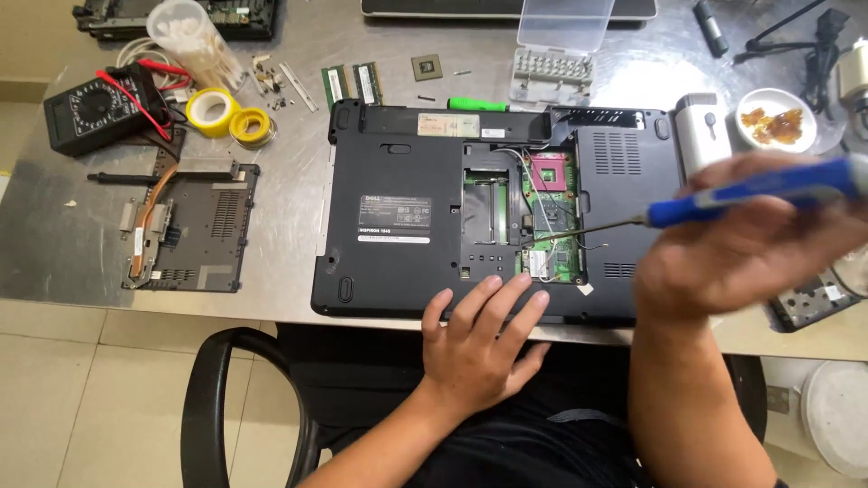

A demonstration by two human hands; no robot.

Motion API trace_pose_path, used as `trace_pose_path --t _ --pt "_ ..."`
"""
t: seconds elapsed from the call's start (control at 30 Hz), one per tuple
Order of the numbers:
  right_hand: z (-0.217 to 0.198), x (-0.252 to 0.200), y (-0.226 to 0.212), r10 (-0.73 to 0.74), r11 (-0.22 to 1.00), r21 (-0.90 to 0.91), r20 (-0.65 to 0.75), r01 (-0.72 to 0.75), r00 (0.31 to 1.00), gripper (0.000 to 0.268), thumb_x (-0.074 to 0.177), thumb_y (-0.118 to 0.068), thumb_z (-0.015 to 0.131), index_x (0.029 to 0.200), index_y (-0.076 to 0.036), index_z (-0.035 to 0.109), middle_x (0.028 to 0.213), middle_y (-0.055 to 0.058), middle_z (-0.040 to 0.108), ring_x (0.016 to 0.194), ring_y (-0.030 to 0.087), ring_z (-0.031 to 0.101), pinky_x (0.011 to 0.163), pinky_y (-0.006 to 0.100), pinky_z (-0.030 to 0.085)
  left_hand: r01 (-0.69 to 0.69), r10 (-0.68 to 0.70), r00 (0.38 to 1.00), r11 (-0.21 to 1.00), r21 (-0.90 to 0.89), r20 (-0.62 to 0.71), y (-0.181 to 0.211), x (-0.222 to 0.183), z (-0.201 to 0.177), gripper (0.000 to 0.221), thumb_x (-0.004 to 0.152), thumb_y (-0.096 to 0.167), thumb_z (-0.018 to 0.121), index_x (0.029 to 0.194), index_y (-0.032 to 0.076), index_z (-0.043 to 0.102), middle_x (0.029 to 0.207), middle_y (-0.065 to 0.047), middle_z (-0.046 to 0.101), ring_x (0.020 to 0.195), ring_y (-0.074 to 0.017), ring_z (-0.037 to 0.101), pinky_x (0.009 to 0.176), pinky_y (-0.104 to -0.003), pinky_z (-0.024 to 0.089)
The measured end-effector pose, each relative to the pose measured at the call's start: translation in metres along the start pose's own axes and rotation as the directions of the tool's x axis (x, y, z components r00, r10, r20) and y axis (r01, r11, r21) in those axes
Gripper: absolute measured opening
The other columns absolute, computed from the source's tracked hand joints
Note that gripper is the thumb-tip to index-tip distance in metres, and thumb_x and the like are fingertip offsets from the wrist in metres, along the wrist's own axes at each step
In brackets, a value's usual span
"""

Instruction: Removing RAM modules from a laptop and cleaning the internal slots using a screwdriver and a handheld blower.

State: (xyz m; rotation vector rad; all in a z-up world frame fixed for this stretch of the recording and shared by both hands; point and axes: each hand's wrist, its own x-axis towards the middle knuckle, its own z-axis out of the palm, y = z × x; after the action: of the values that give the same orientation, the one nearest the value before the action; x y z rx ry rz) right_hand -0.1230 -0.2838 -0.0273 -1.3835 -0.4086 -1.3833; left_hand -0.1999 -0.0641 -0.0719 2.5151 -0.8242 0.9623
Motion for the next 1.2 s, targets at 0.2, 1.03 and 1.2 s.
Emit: trace_pose_path --t 0.2,1.03,1.2 --pt "0.030 -0.013 -0.011 0.127 0.981 -0.145 0.002 -0.126 0.992 0.048 0.118 -0.029 0.056 0.163 -0.025 0.040 0.098 0.026 0.047 0.073 0.029 0.041 0.069 0.042 0.042 0.017 -0.016 0.999 1.000 0.018 -0.041 0.001 0.003 0.001 0.039 0.097 0.054 0.060 0.128 0.031 0.067 0.136 0.008 0.067 0.126 -0.0132 0.056 0.110 -0.041 0.028" --pt "0.039 -0.006 -0.020 0.069 0.990 -0.136 0.178 -0.045 0.982 0.041 0.115 -0.029 0.050 0.154 -0.023 0.036 0.092 0.026 0.047 0.071 0.031 0.044 0.070 0.041 0.045 0.017 -0.015 0.998 1.000 0.020 -0.057 0.003 0.006 0.001 0.039 0.096 0.053 0.059 0.126 0.030 0.068 0.134 0.007 0.069 0.123 -0.0142 0.058 0.108 -0.040 0.028" --pt "0.040 0.012 -0.024 0.055 0.999 -0.022 0.394 -0.050 0.918 0.042 0.118 -0.027 0.043 0.158 -0.022 0.034 0.085 0.025 0.055 0.075 0.034 0.061 0.071 0.040 0.052 0.019 -0.018 0.998 1.000 0.013 -0.055 0.003 0.005 0.001 0.041 0.095 0.054 0.061 0.127 0.030 0.069 0.134 0.007 0.069 0.124 -0.0142 0.057 0.108 -0.040 0.029"
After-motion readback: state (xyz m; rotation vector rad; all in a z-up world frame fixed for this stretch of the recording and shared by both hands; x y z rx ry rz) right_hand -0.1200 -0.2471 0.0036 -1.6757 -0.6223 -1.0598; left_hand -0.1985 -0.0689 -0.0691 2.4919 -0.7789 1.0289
